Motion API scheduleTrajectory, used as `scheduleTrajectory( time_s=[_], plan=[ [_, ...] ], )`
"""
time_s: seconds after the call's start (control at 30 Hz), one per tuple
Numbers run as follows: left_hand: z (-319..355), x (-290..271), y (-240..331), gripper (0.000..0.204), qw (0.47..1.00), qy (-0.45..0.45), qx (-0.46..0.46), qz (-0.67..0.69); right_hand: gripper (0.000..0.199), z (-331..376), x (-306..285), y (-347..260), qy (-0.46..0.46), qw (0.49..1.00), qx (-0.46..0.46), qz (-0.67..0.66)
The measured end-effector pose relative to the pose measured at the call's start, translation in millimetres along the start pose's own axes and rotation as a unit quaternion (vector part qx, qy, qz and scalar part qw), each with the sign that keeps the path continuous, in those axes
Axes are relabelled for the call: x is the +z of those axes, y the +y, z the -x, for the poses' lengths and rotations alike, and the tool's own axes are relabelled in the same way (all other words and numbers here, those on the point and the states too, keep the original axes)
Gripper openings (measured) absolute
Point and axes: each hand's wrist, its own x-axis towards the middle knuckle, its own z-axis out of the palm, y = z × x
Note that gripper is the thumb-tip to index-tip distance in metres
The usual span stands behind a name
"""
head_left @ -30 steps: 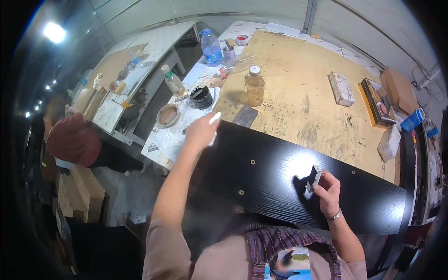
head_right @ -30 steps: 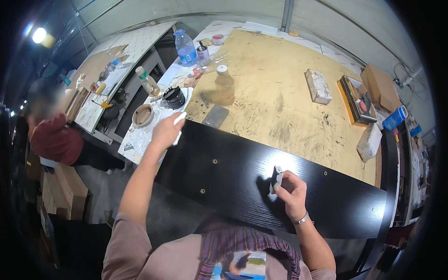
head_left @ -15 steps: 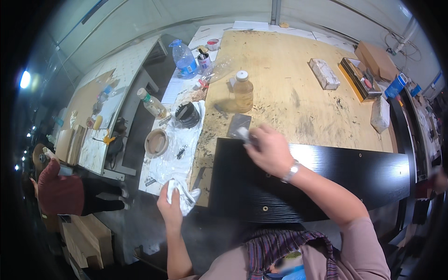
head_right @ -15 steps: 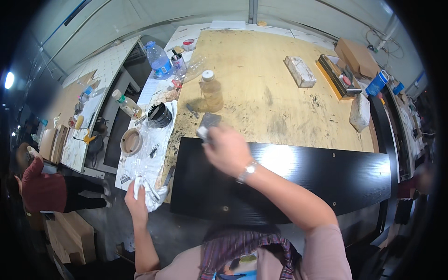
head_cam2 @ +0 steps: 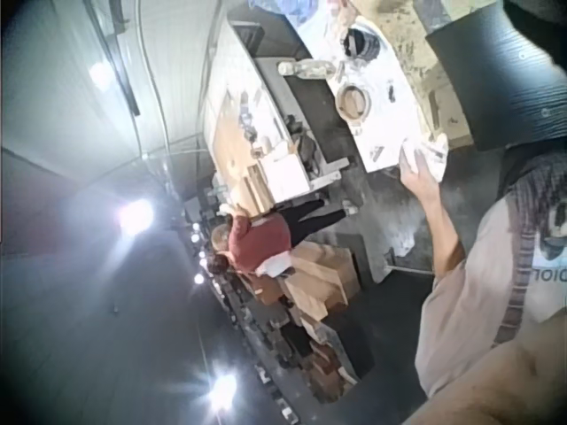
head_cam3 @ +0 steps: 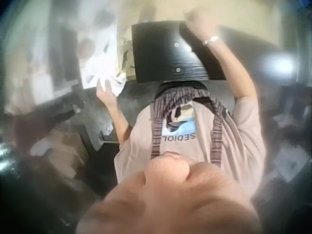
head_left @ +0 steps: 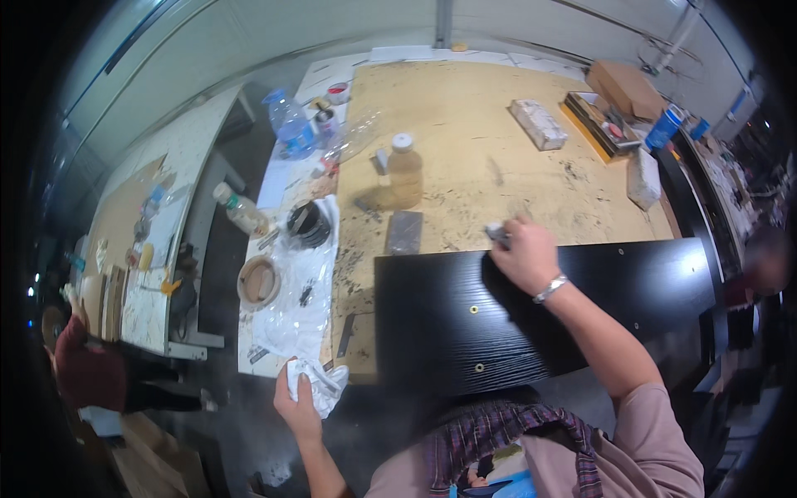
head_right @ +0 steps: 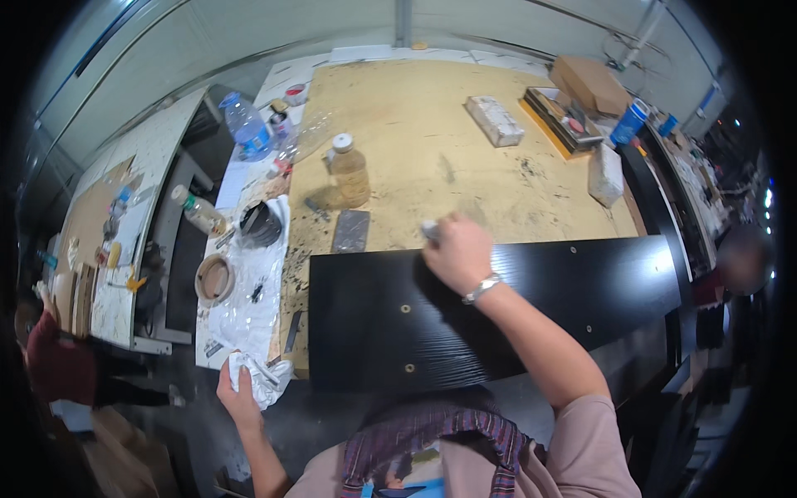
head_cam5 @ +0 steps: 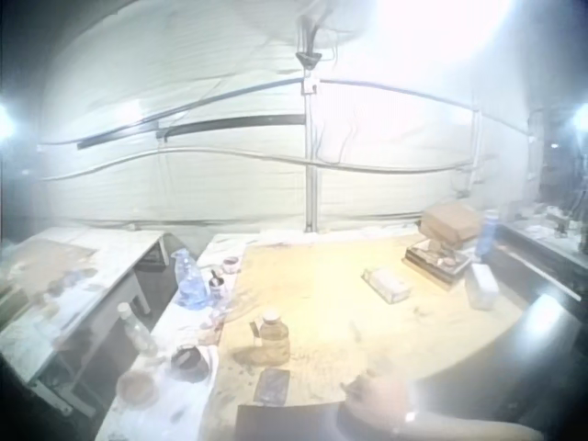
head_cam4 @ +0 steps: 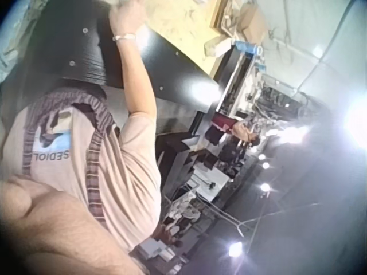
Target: The person wipes a long black wooden board with a white cloth, then uses a small rectangular block to rub the surface, and continues wiping. The person repeats this process on multiple boards placed on a workbench.
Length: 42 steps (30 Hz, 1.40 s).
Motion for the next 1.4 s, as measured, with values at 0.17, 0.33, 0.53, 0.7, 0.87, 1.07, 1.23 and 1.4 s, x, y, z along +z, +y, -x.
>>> scheduleTrajectory(
  time_s=[0.17,0.33,0.53,0.7,0.87,1.07,1.23,1.4],
  plan=[
    [-21.6,26.9,46.4,0.038,0.996,-0.046,0.062,-0.041,0.023,17.1,39.6,-80.4,0.011,0.983,-0.141,-0.114],
    [-34.9,23.1,61.8,0.040,0.983,-0.068,0.128,-0.108,0.013,23.6,19.8,25.2,0.017,0.998,-0.006,-0.061],
    [-58.6,14.5,68.0,0.040,0.988,-0.041,0.138,-0.065,0.020,48.2,-76.8,185.5,0.089,0.970,0.186,0.130],
    [-71.7,67.4,122.5,0.042,0.966,-0.153,0.205,-0.034,0.019,43.1,-25.5,94.7,0.105,0.992,-0.009,-0.065],
    [-52.5,102.8,153.2,0.049,0.919,-0.211,0.296,-0.155,0.019,53.1,-58.3,199.1,0.088,0.990,0.114,0.012],
    [2.3,188.9,199.2,0.050,0.941,-0.271,0.190,-0.073,0.020,74.9,-146.4,398.1,0.166,0.955,0.206,0.138],
    [78.3,370.1,247.4,0.046,0.884,-0.344,0.299,-0.099,0.020,71.3,-135.8,379.7,0.074,0.995,0.074,0.000],
    [146.9,536.0,254.5,0.045,0.795,-0.391,0.424,-0.190,0.020,90.0,-179.1,498.7,0.110,0.992,0.060,0.004]
  ],
)
